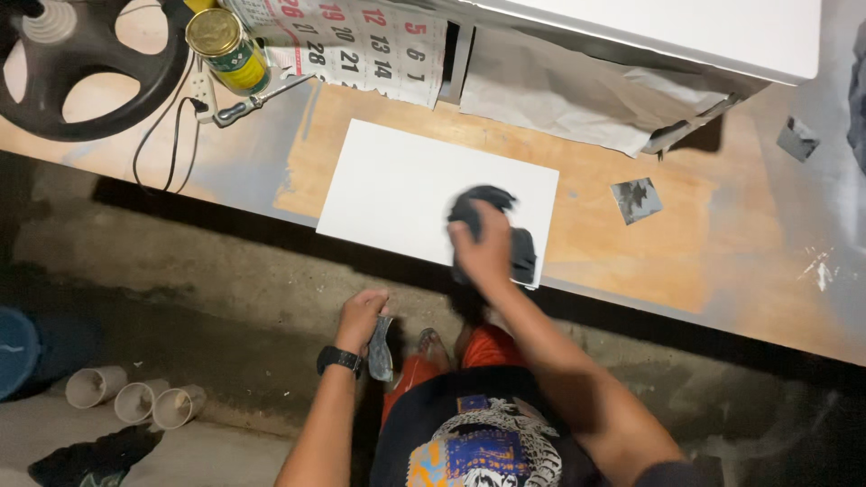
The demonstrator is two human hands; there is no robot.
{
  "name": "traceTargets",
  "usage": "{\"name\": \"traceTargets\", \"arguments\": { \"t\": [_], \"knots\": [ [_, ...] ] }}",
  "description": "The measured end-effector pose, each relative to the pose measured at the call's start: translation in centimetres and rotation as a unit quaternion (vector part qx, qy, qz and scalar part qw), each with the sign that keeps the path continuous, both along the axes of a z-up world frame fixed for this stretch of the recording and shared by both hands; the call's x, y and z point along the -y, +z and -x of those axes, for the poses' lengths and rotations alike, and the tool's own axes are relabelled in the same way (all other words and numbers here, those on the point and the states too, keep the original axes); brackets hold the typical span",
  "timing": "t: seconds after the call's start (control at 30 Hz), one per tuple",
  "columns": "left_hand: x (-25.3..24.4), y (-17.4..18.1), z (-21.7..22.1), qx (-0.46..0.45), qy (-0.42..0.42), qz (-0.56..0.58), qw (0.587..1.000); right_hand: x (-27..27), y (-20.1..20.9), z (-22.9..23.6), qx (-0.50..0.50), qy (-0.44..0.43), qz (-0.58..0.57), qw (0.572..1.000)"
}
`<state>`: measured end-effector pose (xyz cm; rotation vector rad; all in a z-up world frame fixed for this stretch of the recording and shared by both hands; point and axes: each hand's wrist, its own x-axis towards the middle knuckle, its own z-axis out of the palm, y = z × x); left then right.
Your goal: The person sands a white rectangular board on a workbench using a sanding block. They wipe the board with a dark cloth, flip it over to sand the other side, and clean the workbench surface.
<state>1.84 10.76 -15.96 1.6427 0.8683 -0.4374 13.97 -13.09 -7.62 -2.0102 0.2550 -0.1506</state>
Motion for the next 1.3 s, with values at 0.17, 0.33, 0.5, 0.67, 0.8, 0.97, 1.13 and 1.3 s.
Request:
{"name": "traceTargets", "arguments": {
  "t": [0.17,0.33,0.5,0.67,0.8,0.97,1.13,1.3],
  "knots": [
    [0.4,-0.2,-1.8,0.022,-0.014,-0.029,0.999,-7.7,-1.4,-2.1,0.082,0.389,0.363,0.843],
    [1.5,2.3,-4.4,0.090,-0.128,-0.214,0.964,-7.0,-3.5,-7.7,0.087,0.397,0.370,0.836],
    [1.8,4.0,-8.1,0.103,-0.231,-0.289,0.923,3.7,-5.3,-11.1,0.080,0.296,0.355,0.883],
    [1.6,6.0,-11.1,0.005,-0.295,-0.278,0.914,19.6,-8.2,-8.9,0.073,0.097,0.400,0.909],
    [1.4,5.1,-10.9,-0.009,-0.307,-0.282,0.909,25.6,-6.1,-7.0,0.018,0.011,0.373,0.928],
    [1.0,3.3,-10.1,0.022,-0.287,-0.311,0.906,18.7,0.8,-9.7,0.030,0.031,0.082,0.996],
    [-0.1,1.1,-8.5,0.147,-0.209,-0.437,0.862,7.4,-7.5,-12.5,0.258,0.150,0.391,0.871],
    [-4.6,1.1,-6.6,0.006,-0.113,-0.383,0.917,-0.8,-9.2,-14.4,0.212,0.091,0.373,0.899]
  ]
}}
